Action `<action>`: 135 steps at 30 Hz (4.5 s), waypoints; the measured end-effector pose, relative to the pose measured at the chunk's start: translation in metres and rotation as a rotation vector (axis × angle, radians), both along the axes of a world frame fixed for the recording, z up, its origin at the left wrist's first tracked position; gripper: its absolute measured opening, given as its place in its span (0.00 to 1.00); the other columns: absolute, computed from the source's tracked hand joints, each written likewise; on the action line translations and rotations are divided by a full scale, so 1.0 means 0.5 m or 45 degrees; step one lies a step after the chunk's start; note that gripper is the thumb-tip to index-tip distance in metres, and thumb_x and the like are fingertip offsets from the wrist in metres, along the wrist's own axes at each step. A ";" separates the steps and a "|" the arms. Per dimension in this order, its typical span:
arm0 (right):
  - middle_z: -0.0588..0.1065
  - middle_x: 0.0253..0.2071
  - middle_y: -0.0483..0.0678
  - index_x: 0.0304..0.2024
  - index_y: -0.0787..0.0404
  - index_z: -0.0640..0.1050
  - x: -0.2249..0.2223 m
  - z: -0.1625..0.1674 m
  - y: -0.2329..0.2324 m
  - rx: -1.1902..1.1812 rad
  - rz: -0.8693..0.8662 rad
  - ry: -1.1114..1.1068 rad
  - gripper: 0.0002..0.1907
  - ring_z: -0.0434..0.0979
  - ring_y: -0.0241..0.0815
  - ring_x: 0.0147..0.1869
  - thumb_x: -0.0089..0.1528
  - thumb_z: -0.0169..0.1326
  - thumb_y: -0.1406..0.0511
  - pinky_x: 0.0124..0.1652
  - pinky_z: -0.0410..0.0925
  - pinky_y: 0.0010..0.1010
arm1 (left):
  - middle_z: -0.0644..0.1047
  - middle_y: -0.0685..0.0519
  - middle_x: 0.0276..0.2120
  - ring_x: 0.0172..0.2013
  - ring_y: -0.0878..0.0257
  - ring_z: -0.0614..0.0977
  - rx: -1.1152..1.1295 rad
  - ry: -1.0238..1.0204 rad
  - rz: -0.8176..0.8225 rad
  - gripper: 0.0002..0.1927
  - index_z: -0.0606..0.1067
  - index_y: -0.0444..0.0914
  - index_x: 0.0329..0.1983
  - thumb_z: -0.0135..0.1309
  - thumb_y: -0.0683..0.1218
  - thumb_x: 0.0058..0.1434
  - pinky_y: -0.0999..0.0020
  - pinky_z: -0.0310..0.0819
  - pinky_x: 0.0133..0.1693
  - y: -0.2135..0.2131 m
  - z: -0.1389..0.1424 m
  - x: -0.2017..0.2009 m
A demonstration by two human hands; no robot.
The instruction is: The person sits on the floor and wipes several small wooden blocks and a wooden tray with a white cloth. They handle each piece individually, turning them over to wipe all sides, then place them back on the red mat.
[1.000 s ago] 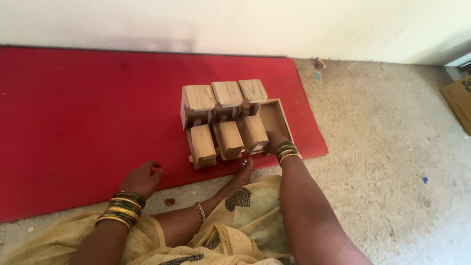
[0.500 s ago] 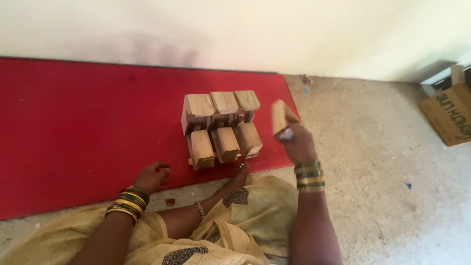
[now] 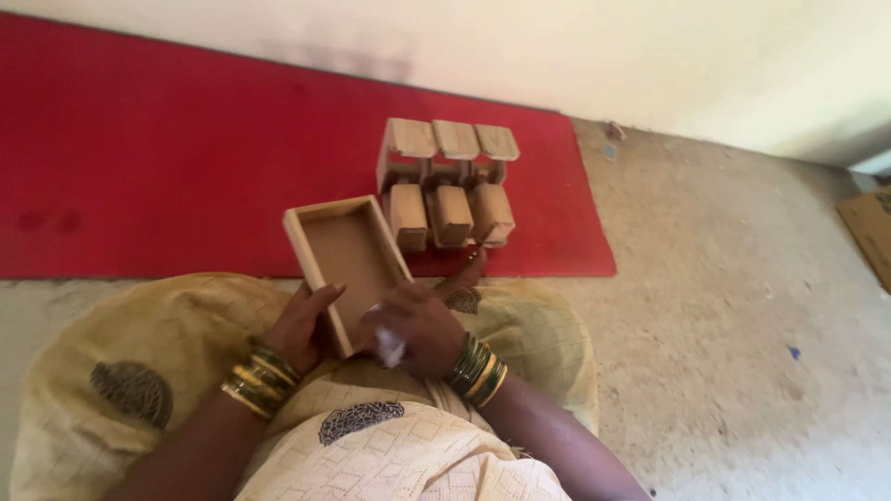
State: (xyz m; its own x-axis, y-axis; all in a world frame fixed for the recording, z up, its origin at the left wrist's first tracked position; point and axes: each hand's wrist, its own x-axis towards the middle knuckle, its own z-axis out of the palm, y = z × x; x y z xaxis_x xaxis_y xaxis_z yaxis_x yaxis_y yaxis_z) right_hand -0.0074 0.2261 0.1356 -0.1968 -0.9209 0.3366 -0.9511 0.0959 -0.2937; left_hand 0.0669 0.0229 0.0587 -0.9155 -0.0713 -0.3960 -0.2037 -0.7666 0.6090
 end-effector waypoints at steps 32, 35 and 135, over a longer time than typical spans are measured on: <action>0.75 0.55 0.49 0.48 0.56 0.80 -0.190 -0.073 -0.132 0.023 -0.533 0.364 0.14 0.74 0.56 0.59 0.59 0.55 0.66 0.53 0.67 0.47 | 0.72 0.46 0.61 0.61 0.56 0.72 -0.701 -0.028 -0.178 0.40 0.60 0.37 0.73 0.48 0.63 0.65 0.61 0.66 0.61 -0.021 -0.111 -0.075; 0.77 0.52 0.44 0.50 0.57 0.80 -0.193 -0.062 -0.132 0.015 -0.650 0.307 0.16 0.77 0.52 0.54 0.58 0.56 0.66 0.52 0.70 0.47 | 0.71 0.46 0.63 0.63 0.57 0.71 -0.620 -0.017 -0.216 0.40 0.59 0.37 0.73 0.48 0.63 0.65 0.61 0.66 0.62 -0.014 -0.109 -0.068; 0.74 0.61 0.58 0.56 0.61 0.75 -0.130 -0.092 -0.132 -0.408 -0.246 0.249 0.18 0.71 0.54 0.69 0.65 0.43 0.74 0.65 0.67 0.48 | 0.75 0.52 0.46 0.46 0.60 0.81 -1.056 0.364 0.539 0.27 0.67 0.40 0.42 0.71 0.33 0.45 0.63 0.86 0.45 -0.054 -0.025 -0.116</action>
